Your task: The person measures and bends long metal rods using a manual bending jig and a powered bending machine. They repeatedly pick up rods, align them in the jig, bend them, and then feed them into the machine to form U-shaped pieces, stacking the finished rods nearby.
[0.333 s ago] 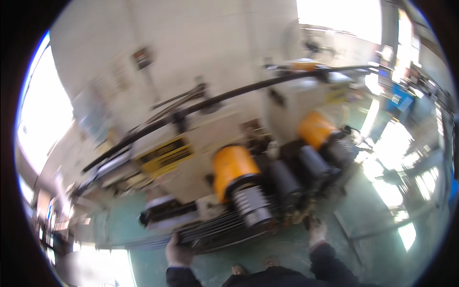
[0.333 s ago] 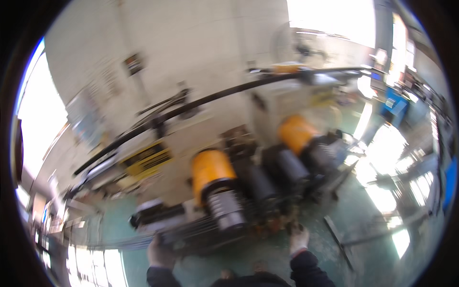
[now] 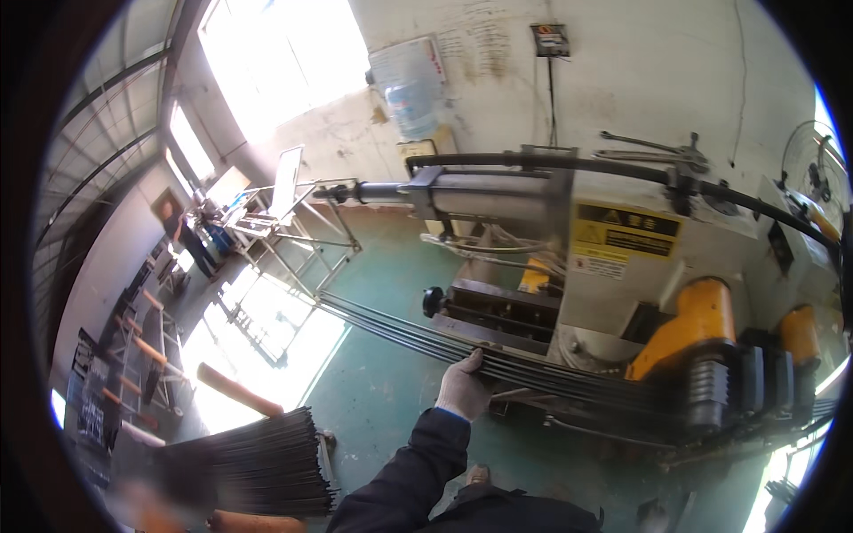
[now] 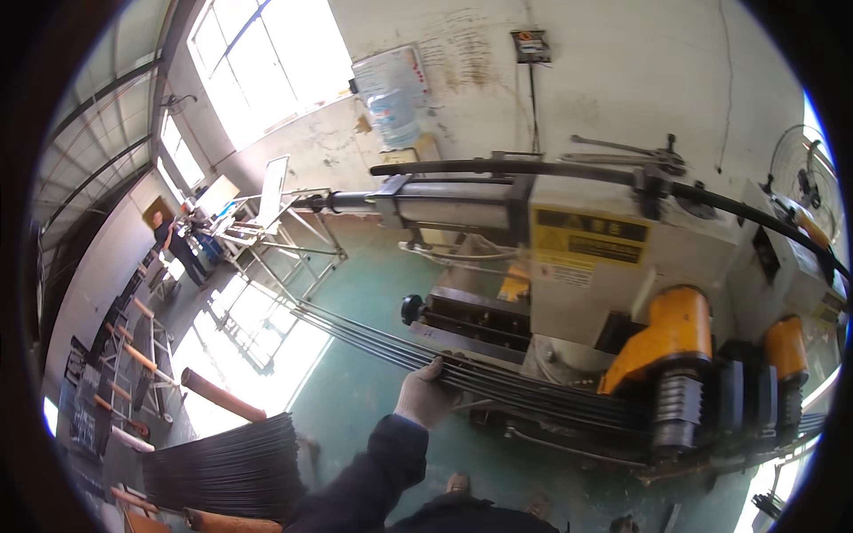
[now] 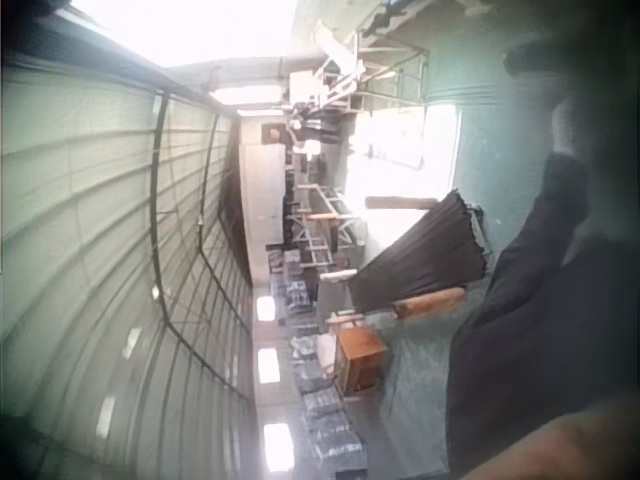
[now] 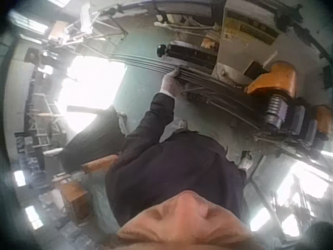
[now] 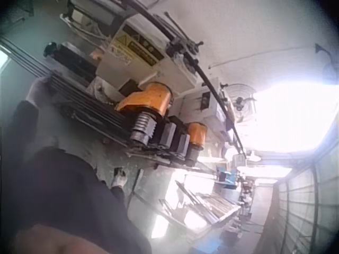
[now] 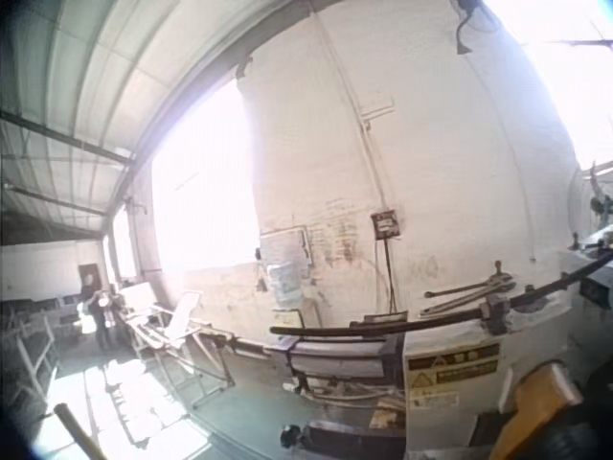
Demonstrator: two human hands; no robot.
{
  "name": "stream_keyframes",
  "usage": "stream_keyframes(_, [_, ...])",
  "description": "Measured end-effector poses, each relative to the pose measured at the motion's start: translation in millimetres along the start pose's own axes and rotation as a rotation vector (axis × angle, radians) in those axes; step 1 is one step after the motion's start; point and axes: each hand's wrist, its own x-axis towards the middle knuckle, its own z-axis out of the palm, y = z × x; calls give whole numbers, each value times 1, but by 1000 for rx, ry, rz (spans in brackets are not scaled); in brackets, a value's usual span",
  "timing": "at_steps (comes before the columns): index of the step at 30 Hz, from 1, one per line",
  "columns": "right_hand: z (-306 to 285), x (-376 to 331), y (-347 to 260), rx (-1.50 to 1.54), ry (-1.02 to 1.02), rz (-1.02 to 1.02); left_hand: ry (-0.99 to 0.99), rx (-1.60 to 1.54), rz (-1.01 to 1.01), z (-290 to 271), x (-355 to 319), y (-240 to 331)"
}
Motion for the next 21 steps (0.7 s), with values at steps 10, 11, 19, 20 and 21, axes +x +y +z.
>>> stream_keyframes(10, [45, -105, 12, -734, -335, -272, 273, 6, 416, -115, 42, 282])
stream_keyframes(11, [50, -113, 8, -738, -371, -262, 289, -7, 452, -134, 39, 312])
stream_keyframes(19, [65, -169, -22, -778, -526, -224, 275, 60, 566, -195, 45, 430])
stream_keyframes(20, [68, -174, -25, -793, -544, -247, 265, 78, 570, -197, 44, 433])
stream_keyframes(21, [73, -176, -27, -790, -549, -278, 255, 97, 576, -198, 42, 435])
